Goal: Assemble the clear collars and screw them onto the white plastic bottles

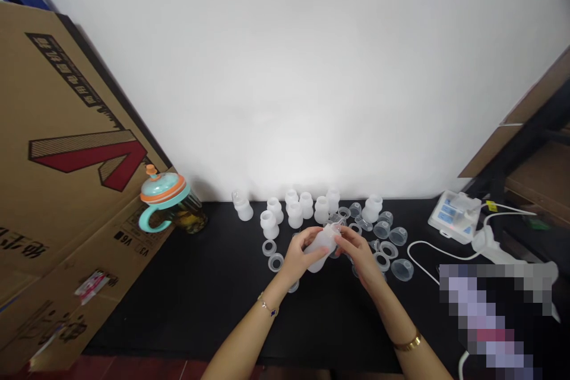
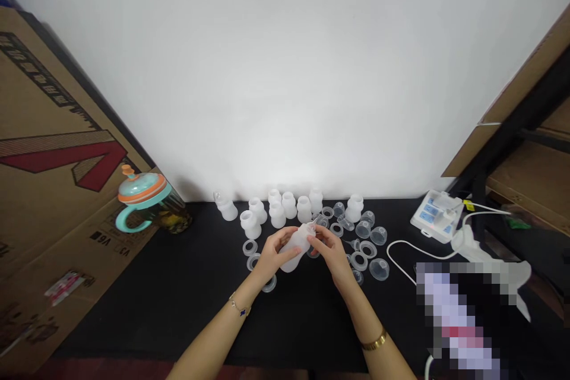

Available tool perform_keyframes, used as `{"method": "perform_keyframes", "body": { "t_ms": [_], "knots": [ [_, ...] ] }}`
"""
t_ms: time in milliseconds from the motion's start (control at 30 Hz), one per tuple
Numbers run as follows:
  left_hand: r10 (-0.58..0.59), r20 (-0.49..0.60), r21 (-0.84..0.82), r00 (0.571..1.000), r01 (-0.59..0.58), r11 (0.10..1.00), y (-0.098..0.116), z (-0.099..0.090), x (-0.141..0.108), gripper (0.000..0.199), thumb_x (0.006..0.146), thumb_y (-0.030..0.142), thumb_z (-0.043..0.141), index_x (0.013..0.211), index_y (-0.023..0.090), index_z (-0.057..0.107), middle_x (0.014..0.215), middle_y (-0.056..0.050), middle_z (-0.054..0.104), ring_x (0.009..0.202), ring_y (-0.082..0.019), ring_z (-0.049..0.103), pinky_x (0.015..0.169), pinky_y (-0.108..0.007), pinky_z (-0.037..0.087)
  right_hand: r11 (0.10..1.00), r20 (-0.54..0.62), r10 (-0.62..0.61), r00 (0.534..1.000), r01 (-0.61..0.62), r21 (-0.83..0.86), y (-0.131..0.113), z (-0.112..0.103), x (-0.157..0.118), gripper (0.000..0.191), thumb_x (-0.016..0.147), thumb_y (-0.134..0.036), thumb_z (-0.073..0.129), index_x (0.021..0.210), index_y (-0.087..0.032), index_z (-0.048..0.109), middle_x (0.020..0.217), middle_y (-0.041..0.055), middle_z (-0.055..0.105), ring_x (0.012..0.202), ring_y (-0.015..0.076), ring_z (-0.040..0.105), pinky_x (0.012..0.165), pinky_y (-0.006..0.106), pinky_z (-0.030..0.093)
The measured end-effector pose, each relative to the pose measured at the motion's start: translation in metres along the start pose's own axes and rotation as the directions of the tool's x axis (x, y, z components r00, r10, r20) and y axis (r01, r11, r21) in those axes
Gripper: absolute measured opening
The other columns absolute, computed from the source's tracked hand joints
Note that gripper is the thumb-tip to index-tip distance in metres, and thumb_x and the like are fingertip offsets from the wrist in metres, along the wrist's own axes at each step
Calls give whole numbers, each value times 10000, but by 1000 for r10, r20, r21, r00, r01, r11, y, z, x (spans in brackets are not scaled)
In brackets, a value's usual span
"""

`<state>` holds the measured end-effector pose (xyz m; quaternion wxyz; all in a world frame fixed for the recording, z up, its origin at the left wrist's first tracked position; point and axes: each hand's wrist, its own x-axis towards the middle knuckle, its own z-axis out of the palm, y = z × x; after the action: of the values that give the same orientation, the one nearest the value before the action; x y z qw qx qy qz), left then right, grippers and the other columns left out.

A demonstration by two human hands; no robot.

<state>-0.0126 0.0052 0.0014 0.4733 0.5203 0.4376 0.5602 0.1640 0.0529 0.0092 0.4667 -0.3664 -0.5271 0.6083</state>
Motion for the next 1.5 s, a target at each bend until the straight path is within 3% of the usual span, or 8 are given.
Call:
{"method": "perform_keyframes", "body": {
  "t_ms": [300, 800, 967, 1133, 1333, 1500],
  "knots": [
    [-14, 10, 5, 1000, 14, 1000, 0, 1, 0, 521, 762, 392, 838, 1200, 165, 674, 1114, -112, 757, 1038, -291, 700, 929, -390, 527, 997, 10, -63, 998, 63, -32, 1, -3, 2, 393, 742, -499, 820, 1020, -222, 790, 1096, 98, 736, 875, 248, 626, 590, 288, 505],
    [19, -7, 75, 1000, -18, 997, 6, 4, -2, 515, 759, 391, 838, 1188, 151, 683, 1113, -122, 762, 1032, -302, 705, 927, -408, 536, 989, -9, -87, 996, 85, -117, 4, -6, 4, 411, 737, -527, 811, 987, -202, 783, 989, 96, 745, 839, 247, 634, 588, 296, 511],
    [-40, 7, -33, 999, 40, 999, -1, 1, 1, 538, 744, 417, 849, 1180, 148, 685, 1120, -135, 759, 1064, -318, 697, 955, -422, 527, 997, -8, -19, 1000, 18, -79, 4, -5, 4, 433, 714, -535, 833, 988, -204, 787, 960, 93, 743, 822, 247, 636, 579, 299, 514],
    [-101, 47, -152, 994, 107, 982, -3, -2, 3, 553, 740, 450, 845, 1180, 150, 694, 1144, -137, 751, 1086, -328, 687, 933, -406, 531, 994, 12, 69, 998, -70, 88, -1, -4, 2, 487, 729, -570, 815, 1080, -232, 791, 1167, 107, 726, 985, 296, 649, 656, 333, 557],
    [-143, 143, -240, 979, 175, 955, -1, -1, 3, 535, 729, 424, 855, 1171, 159, 710, 1114, -117, 763, 1032, -304, 707, 903, -380, 525, 987, 63, 82, 995, -90, 134, -11, -3, -1, 432, 769, -544, 797, 1072, -237, 805, 1310, 108, 685, 1120, 332, 631, 766, 355, 549],
    [-168, 145, -268, 975, 203, 942, -2, 0, 3, 551, 696, 417, 879, 1154, 157, 717, 1100, -115, 769, 1027, -305, 712, 902, -384, 525, 985, 83, 76, 994, -88, 147, -11, -4, -2, 382, 775, -517, 798, 1027, -231, 811, 1354, 101, 665, 1143, 337, 625, 785, 351, 543]
  ]
}}
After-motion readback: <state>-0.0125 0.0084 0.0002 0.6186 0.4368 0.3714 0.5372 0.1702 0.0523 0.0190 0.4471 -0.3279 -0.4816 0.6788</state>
